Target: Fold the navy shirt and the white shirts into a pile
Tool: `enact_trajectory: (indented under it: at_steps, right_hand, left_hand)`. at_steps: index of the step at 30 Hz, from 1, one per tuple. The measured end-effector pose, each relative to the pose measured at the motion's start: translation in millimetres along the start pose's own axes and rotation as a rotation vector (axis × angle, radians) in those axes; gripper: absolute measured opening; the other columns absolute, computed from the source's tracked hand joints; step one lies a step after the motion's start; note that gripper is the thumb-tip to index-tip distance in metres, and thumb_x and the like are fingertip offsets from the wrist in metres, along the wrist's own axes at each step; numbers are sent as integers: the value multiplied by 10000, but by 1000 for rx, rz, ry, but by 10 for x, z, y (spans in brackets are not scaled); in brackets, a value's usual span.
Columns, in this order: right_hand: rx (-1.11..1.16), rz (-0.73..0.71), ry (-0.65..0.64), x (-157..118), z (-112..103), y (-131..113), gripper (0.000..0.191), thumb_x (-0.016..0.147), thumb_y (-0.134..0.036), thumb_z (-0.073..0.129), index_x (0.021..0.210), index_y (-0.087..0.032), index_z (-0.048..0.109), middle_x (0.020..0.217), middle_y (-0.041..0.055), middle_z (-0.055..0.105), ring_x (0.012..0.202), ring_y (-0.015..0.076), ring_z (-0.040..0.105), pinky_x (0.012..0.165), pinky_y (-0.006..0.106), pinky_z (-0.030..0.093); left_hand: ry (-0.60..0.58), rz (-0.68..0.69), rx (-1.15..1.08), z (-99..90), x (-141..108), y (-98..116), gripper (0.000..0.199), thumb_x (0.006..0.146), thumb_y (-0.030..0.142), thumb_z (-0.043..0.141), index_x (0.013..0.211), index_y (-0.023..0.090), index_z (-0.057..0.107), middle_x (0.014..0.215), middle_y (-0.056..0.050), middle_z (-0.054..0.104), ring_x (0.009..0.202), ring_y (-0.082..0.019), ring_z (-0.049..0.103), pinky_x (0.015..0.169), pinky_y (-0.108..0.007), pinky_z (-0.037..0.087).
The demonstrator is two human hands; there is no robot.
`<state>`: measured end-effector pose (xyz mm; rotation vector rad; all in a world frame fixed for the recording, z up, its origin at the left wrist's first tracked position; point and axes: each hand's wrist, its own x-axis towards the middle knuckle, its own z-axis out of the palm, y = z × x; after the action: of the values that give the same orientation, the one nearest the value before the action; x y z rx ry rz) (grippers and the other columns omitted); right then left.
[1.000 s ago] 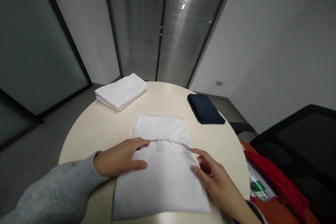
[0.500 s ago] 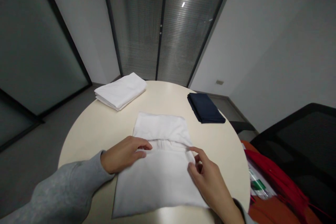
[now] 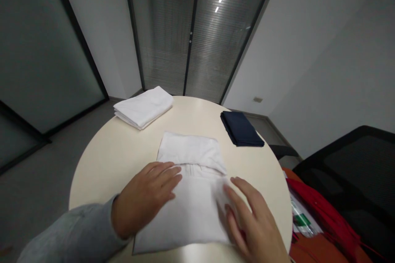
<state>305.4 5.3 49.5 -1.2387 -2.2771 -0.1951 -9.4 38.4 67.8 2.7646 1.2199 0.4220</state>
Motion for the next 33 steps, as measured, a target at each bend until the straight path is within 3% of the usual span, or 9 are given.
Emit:
enact_trajectory:
  at_steps: [2, 4, 7, 12, 17, 21, 27, 30, 33]
  right_hand:
    - [9, -260, -74, -40, -52, -47, 564, 960, -313, 655, 1507, -229, 545, 1519, 124, 595, 1442, 339, 520, 1187, 492, 462]
    - [6, -407, -193, -76, -20, -76, 686, 948, -477, 697, 1557, -228, 502, 1570, 107, 549, 1476, 349, 480, 1204, 494, 446]
    - [2, -367, -358, -142, 107, -68, 812, 935, -570, 686, 1621, -238, 406, 1642, 113, 440, 1510, 392, 418, 1164, 549, 481]
    - [36, -273, -428, -237, 133, 48, 855, 922, -443, 712, 1655, -234, 326, 1698, 130, 308, 1540, 390, 359, 1155, 556, 490]
    - [137, -298, -455, -223, -30, 283, 861, 907, -537, 742, 1635, -258, 378, 1686, 106, 347, 1541, 333, 376, 1241, 492, 394]
    - [139, -268, -455, -207, -43, 458, 956, 894, -627, 724, 1659, -226, 315, 1702, 148, 295, 1548, 351, 351, 1241, 522, 378]
    - [116, -209, -398, -286, -88, 407, 860, 932, -472, 706, 1661, -239, 313, 1706, 128, 293, 1538, 332, 376, 1209, 472, 438]
    - [63, -258, -372, -439, -151, 350, 848, 935, -505, 716, 1650, -238, 346, 1667, 126, 382, 1482, 307, 477, 1176, 394, 482]
    - [32, -363, -350, -618, -218, 347, 680, 1000, -438, 661, 1617, -305, 409, 1574, 59, 541, 1387, 236, 593, 1147, 301, 499]
  left_hand:
    - [-24, 120, -92, -19, -150, 101, 578, 1012, 476, 619, 1532, 243, 520, 1541, -121, 580, 1429, -341, 518, 1210, -543, 395]
    - [-123, 197, -159, 25, -277, 176, 848, 930, 666, 649, 1626, 261, 384, 1609, -120, 504, 1484, -352, 461, 1252, -547, 342]
    - [-208, 163, -183, 185, -396, 209, 952, 873, 745, 658, 1649, 297, 336, 1654, -108, 439, 1539, -379, 370, 1273, -620, 256]
    - [-161, 125, -206, 334, -566, 36, 907, 875, 702, 667, 1639, 331, 348, 1669, -86, 417, 1561, -385, 324, 1285, -640, 194]
    - [-155, 201, -207, 182, -747, -301, 867, 885, 540, 664, 1649, 324, 315, 1674, -91, 410, 1556, -372, 340, 1295, -623, 156]
    - [-161, 156, -151, 173, -633, -464, 930, 827, 461, 703, 1650, 267, 316, 1714, -126, 314, 1575, -380, 291, 1296, -613, 167]
    - [-143, 140, -129, 242, -423, -457, 896, 853, 508, 699, 1627, 211, 360, 1687, -146, 368, 1566, -337, 331, 1314, -540, 189]
    - [-158, 168, -126, 186, -539, -389, 930, 837, 436, 688, 1656, 233, 296, 1680, -130, 388, 1553, -338, 358, 1312, -571, 170]
    - [-173, 224, -74, 191, -771, -281, 942, 838, 392, 699, 1668, 287, 267, 1659, -96, 434, 1515, -332, 426, 1307, -557, 211]
